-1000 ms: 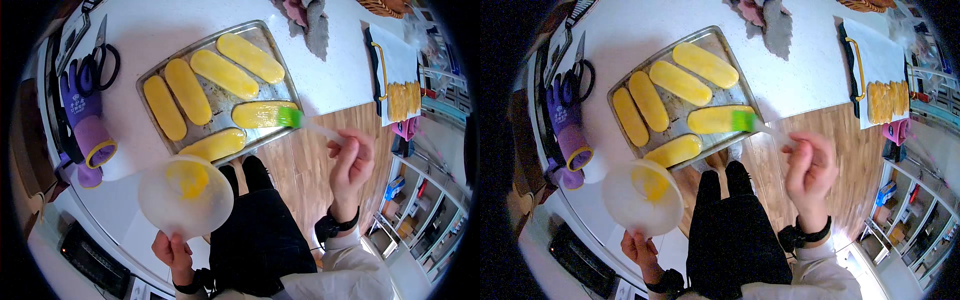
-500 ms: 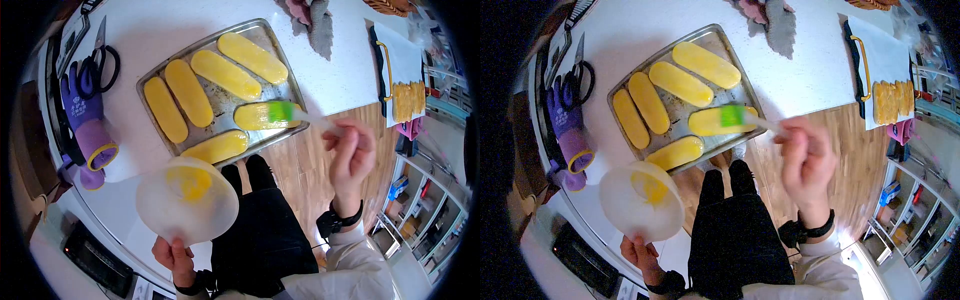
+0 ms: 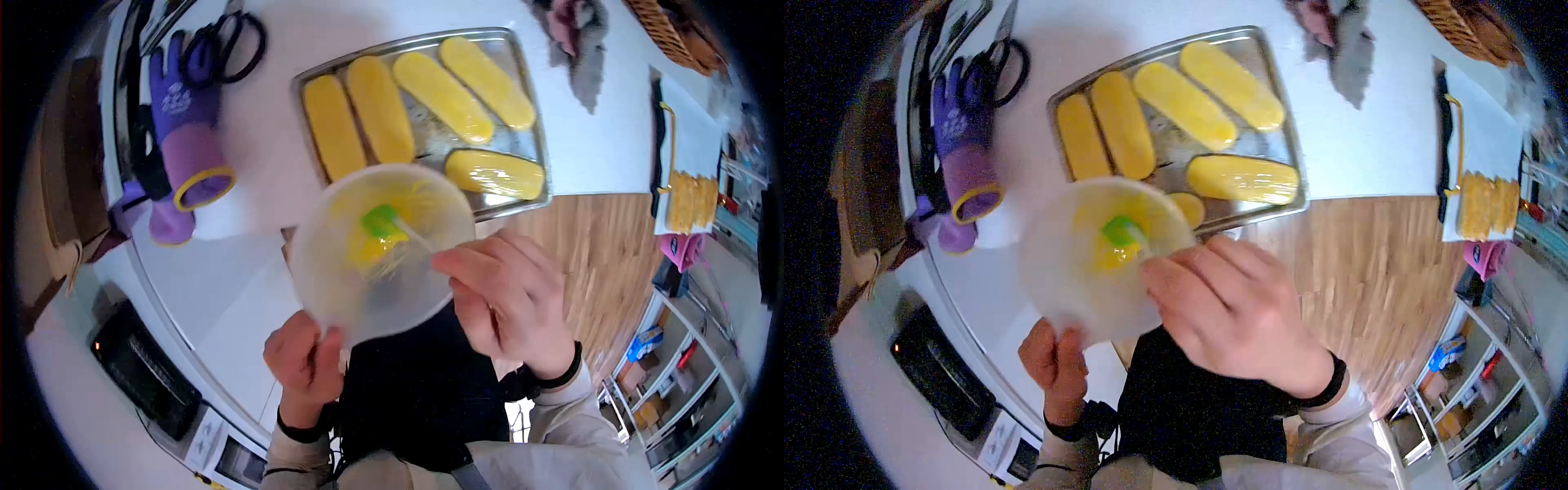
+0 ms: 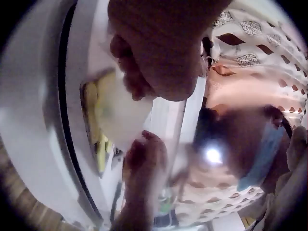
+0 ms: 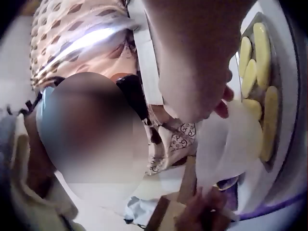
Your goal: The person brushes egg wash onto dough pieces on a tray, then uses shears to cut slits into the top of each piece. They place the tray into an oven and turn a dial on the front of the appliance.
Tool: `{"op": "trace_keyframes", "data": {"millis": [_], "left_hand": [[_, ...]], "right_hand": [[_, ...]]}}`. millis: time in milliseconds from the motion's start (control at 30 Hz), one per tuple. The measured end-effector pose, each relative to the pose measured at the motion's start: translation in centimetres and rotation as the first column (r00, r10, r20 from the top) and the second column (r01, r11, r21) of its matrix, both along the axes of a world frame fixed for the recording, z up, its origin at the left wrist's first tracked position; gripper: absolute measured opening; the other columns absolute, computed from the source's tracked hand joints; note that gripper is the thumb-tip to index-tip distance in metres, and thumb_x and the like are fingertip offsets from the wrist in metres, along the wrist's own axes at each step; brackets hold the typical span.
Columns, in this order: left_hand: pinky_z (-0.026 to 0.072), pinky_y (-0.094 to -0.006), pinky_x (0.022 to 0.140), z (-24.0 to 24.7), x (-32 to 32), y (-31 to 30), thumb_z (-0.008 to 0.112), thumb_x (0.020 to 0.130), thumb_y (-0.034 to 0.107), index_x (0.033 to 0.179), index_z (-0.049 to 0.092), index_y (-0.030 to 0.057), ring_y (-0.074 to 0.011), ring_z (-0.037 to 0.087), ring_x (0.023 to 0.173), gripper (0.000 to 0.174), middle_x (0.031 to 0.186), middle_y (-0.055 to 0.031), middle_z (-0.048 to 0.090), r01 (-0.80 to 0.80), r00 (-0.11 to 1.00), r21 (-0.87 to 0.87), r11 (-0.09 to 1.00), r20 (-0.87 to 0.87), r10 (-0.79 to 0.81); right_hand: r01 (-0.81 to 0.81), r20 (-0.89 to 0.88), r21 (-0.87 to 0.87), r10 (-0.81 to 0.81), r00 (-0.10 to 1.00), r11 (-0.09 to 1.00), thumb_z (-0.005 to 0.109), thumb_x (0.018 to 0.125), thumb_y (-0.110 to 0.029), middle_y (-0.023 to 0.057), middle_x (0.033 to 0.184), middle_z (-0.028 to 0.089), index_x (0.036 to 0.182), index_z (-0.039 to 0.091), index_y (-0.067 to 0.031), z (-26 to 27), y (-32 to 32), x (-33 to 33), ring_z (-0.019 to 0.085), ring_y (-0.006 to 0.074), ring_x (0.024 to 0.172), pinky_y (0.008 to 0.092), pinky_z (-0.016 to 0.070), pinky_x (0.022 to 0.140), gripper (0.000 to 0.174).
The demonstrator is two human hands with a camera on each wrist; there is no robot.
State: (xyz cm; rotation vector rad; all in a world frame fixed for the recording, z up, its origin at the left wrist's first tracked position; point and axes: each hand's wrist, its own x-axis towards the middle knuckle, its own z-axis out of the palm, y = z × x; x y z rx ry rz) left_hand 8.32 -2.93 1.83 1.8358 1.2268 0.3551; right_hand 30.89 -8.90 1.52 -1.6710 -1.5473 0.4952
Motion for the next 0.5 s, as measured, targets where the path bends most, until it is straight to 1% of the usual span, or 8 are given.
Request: {"op": "trace_keyframes", "data": {"millis": [67,133,233,267,300,400,433,500], "left_hand": [[0.0329,-0.0255,0.043,0.1,0.0,0.4,0.055,0.075,0.009,0.070,0.055,-0.0004,-0.0216,0.042,0.045,0.011,0.057,-0.0091,0.047,0.060,0.998,0.047,0.997,-0.032,-0.059],[0.0327,-0.0247,0.043,0.0,0.3,0.1,0.054,0.077,0.012,0.072,0.056,-0.0006,-0.0199,0.042,0.045,0.014,0.057,-0.0085,0.047,-0.094,0.992,-0.038,0.995,0.077,0.097],[0.0330,-0.0249,0.043,-0.1,0.3,-0.2,0.054,0.079,0.013,0.072,0.056,-0.0011,-0.0187,0.043,0.045,0.016,0.057,-0.0082,0.048,-0.133,0.983,-0.101,0.986,0.114,0.144],[0.0330,-0.0249,0.043,-0.1,0.4,-0.2,0.054,0.079,0.013,0.072,0.056,-0.0011,-0.0187,0.043,0.045,0.016,0.057,-0.0082,0.048,-0.131,0.982,-0.101,0.986,0.124,0.144],[0.0332,-0.0249,0.043,-0.1,0.4,-0.2,0.053,0.080,0.014,0.072,0.056,-0.0013,-0.0184,0.043,0.045,0.018,0.056,-0.0081,0.048,-0.122,0.988,-0.091,0.988,0.080,0.129],[0.0334,-0.0253,0.044,-0.4,0.1,-0.5,0.052,0.082,0.017,0.074,0.056,-0.0018,-0.0178,0.044,0.046,0.021,0.056,-0.0080,0.048,-0.102,0.993,-0.078,0.992,0.054,0.106],[0.0334,-0.0256,0.044,-0.6,-0.2,-0.5,0.051,0.083,0.018,0.074,0.056,-0.0023,-0.0176,0.045,0.047,0.023,0.056,-0.0081,0.048,-0.116,0.992,-0.067,0.991,0.047,0.119],[0.0319,-0.0248,0.041,-0.9,-0.6,-0.4,0.050,0.084,0.022,0.073,0.056,-0.0022,-0.0138,0.044,0.043,0.027,0.053,-0.0064,0.047,-0.110,0.991,-0.041,0.993,0.070,0.112]], "right_hand": [[-0.012,-0.100,0.023,0.014,0.995,1.000,0.059,0.061,0.000,0.0096,0.072,0.057,0.088,0.060,-0.0029,-0.3,0.0,-0.4,0.056,0.0233,0.059,0.0307,0.0447,0.050,0.028],[-0.045,-0.292,-0.015,0.039,0.956,0.999,0.056,0.068,0.001,0.0103,0.071,0.058,0.090,0.059,-0.0021,0.2,-0.3,0.2,0.056,0.0242,0.058,0.0308,0.0450,0.051,0.022],[0.035,-0.486,0.061,-0.001,0.874,0.998,0.053,0.077,-0.003,0.0101,0.071,0.060,0.089,0.059,0.0000,-0.1,-1.1,0.1,0.056,0.0234,0.056,0.0306,0.0444,0.050,0.014],[0.143,-0.623,0.136,-0.027,0.781,0.980,0.047,0.086,-0.012,0.0103,0.072,0.061,0.085,0.058,0.0005,-0.2,-1.3,-0.3,0.057,0.0202,0.055,0.0302,0.0446,0.048,0.016],[0.144,-0.614,0.139,-0.029,0.789,0.980,0.047,0.086,-0.012,0.0103,0.072,0.061,0.085,0.058,0.0005,-0.2,-1.4,-0.1,0.057,0.0202,0.055,0.0302,0.0446,0.048,0.016],[0.460,-0.755,0.199,-0.164,0.635,0.866,0.037,0.092,-0.024,0.0101,0.070,0.060,0.088,0.052,-0.0021,0.2,-2.1,1.1,0.058,0.0149,0.061,0.0227,0.0428,0.046,0.027],[0.466,-0.739,0.201,-0.179,0.649,0.862,0.037,0.092,-0.024,0.0101,0.070,0.060,0.088,0.052,-0.0021,0.1,-2.0,1.7,0.058,0.0149,0.061,0.0227,0.0428,0.046,0.027],[0.718,-0.627,0.092,-0.520,0.580,0.690,0.036,0.093,-0.023,0.0077,0.069,0.059,0.095,0.049,-0.0019,-0.8,-1.4,3.3,0.057,0.0121,0.061,0.0192,0.0395,0.045,0.025]]}}
